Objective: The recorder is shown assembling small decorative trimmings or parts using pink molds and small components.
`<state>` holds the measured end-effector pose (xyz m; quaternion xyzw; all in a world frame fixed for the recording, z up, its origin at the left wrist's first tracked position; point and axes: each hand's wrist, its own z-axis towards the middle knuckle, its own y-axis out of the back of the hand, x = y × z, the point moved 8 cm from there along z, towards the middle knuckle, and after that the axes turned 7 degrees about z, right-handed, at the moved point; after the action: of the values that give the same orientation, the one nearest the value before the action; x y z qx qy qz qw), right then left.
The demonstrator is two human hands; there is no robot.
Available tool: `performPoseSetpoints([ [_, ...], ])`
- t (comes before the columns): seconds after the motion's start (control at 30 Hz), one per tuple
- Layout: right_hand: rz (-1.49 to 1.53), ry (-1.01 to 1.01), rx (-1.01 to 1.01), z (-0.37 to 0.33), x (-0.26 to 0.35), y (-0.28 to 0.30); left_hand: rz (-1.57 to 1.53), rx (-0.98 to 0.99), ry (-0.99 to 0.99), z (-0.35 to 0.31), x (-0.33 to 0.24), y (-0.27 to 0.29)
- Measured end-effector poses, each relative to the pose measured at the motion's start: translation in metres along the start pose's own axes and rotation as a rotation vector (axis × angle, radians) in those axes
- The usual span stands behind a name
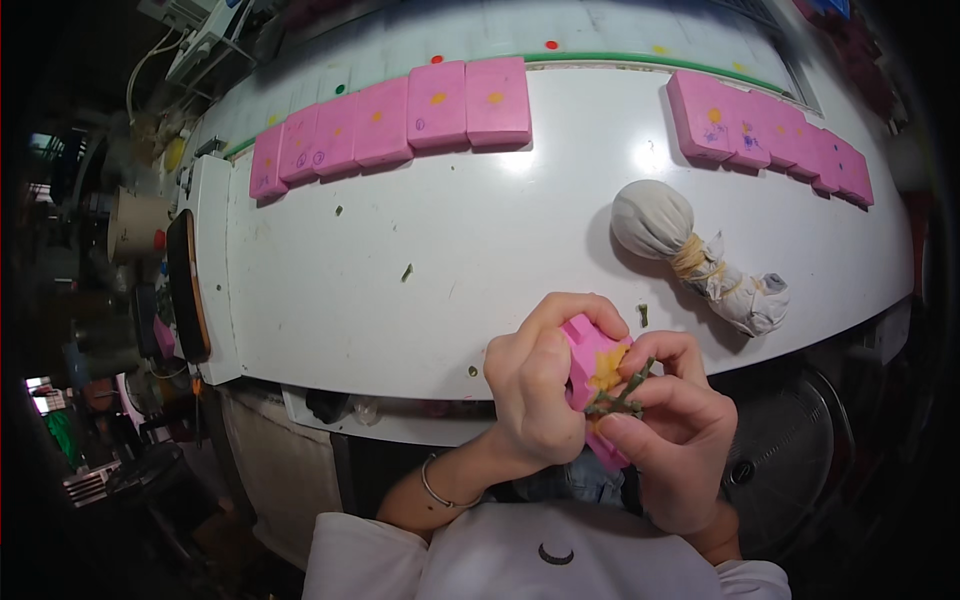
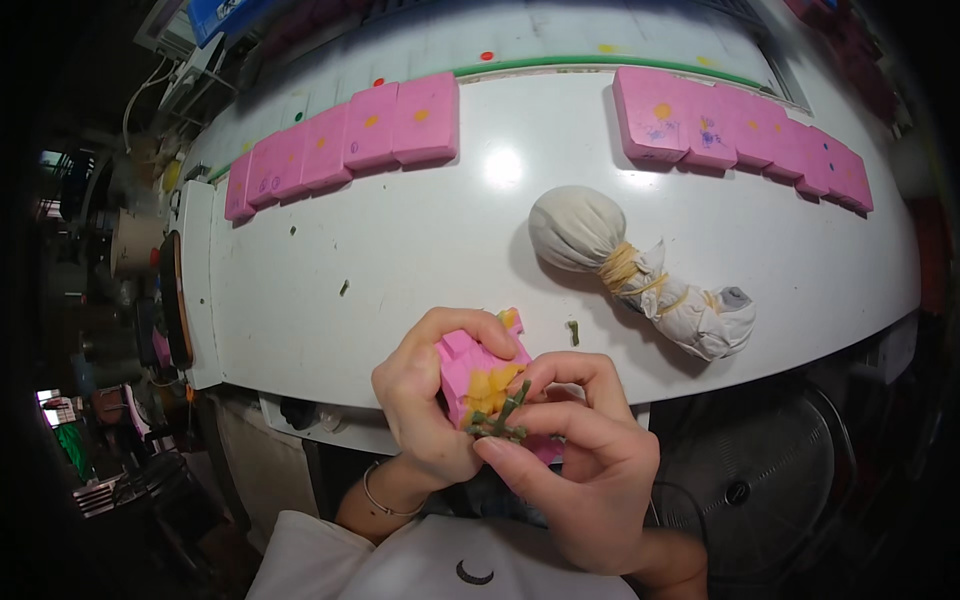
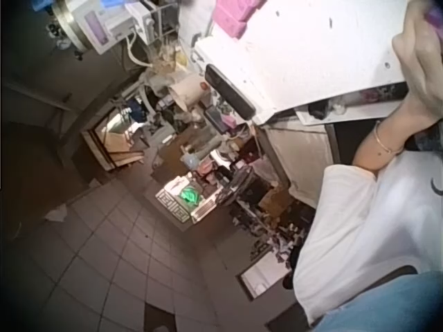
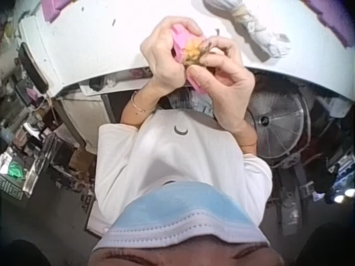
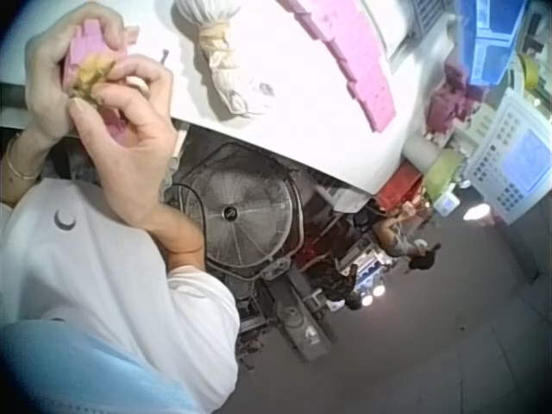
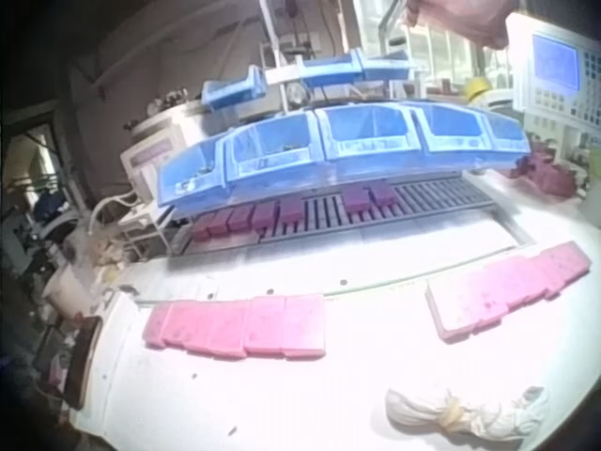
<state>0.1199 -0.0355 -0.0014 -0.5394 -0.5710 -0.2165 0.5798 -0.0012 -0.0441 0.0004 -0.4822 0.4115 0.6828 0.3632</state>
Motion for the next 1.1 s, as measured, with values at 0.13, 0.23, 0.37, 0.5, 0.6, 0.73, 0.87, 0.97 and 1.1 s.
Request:
performPoseSetpoints([
  [0.13, -0.038, 0.080, 0.022, -0.001, 0.003, -0.004, -0.090, -0.015, 0.015, 0.000, -0.002, 0.001],
  [0.23, -0.044, 0.093, -0.003, -0.002, 0.002, -0.002, -0.102, -0.009, 0.025, 0.000, -0.004, -0.001],
  [0.37, -0.118, 0.151, -0.013, -0.003, 0.006, -0.004, -0.049, -0.018, 0.005, -0.001, -0.009, 0.000],
  [0.5, -0.102, 0.152, -0.020, -0.003, 0.010, -0.008, -0.060, -0.023, -0.014, 0.000, -0.011, 0.002],
  [0.6, -0.046, 0.101, -0.068, -0.005, 0.007, -0.005, -0.084, 0.011, 0.015, -0.001, -0.012, 0.000],
  [0.73, -0.100, 0.157, -0.041, -0.005, 0.009, -0.004, -0.058, 0.041, 0.109, -0.002, -0.008, -0.002],
  [0.87, -0.086, 0.129, -0.035, -0.004, 0.010, -0.002, -0.081, 0.060, 0.132, 0.000, -0.008, -0.003],
  [0.97, -0.080, 0.100, -0.024, -0.003, 0.010, -0.002, -0.075, 0.056, 0.134, 0.000, -0.008, -0.003],
  [1.1, -0.041, 0.084, -0.033, -0.003, 0.009, 0.000, -0.075, 0.071, 0.149, 0.001, -0.008, -0.004],
])
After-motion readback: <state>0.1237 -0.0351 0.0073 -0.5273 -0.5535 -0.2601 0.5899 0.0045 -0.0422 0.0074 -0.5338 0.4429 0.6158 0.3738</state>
